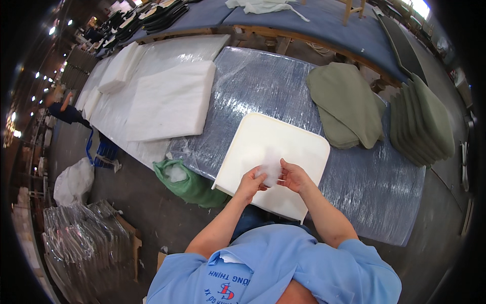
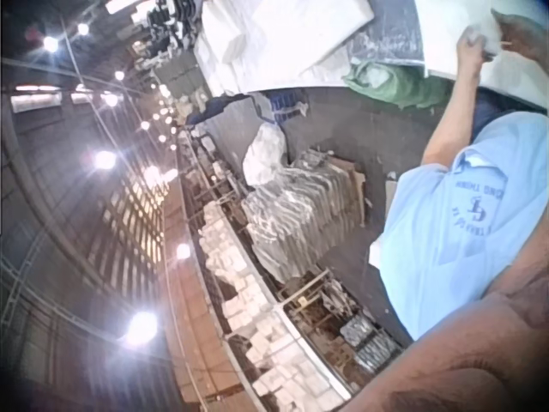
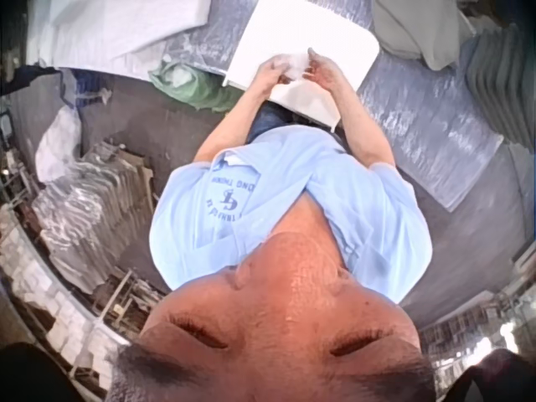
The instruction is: The person folds green fabric pieces and stacks them on a table. Then they place white foam pads on the table, add loose white stuffing from a green bag onto the foam, and cover the foam with a white sheet. The person works by hand in a warehouse setting.
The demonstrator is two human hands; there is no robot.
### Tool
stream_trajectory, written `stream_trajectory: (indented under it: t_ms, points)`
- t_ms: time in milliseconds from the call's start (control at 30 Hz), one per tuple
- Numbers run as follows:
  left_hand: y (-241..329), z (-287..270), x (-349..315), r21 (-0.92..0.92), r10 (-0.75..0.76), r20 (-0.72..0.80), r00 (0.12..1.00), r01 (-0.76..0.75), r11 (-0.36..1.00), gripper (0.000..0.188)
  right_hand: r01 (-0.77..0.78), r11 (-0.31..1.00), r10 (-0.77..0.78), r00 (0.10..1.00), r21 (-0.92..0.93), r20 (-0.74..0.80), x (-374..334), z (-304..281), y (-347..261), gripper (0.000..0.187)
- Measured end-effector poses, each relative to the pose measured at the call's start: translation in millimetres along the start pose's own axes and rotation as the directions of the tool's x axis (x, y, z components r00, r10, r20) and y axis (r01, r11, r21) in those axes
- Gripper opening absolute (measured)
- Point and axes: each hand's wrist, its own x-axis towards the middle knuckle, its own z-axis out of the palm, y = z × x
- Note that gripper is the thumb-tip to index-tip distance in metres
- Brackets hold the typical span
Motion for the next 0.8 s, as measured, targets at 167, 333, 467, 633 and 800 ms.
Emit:
stream_trajectory:
  t_ms: [167,333,467,633,800]
  points:
    - [7,-17,19,-0.094,-0.012,0.005,1.000,0.012,0.995,0.046,0.137,0.975,-0.148,0.988,-0.173,-0.052,47,27,-29,0.009]
    - [9,-30,36,0.531,0.311,-0.278,0.909,-0.124,0.838,0.057,0.207,0.860,-0.268,0.961,-0.467,-0.068,112,46,-79,0.006]
    - [-8,-51,31,0.713,0.477,-0.322,0.818,-0.123,0.691,0.047,0.186,0.720,-0.300,0.952,-0.669,-0.058,162,68,-124,0.006]
    - [0,-62,48,0.788,0.647,-0.175,0.742,-0.288,0.543,0.041,0.097,0.440,-0.336,0.940,-0.893,-0.064,217,77,-134,0.013]
    - [24,-64,79,0.836,0.742,-0.036,0.669,-0.387,0.390,0.041,0.168,-0.172,-0.711,0.661,-0.971,0.240,241,74,-115,0.017]
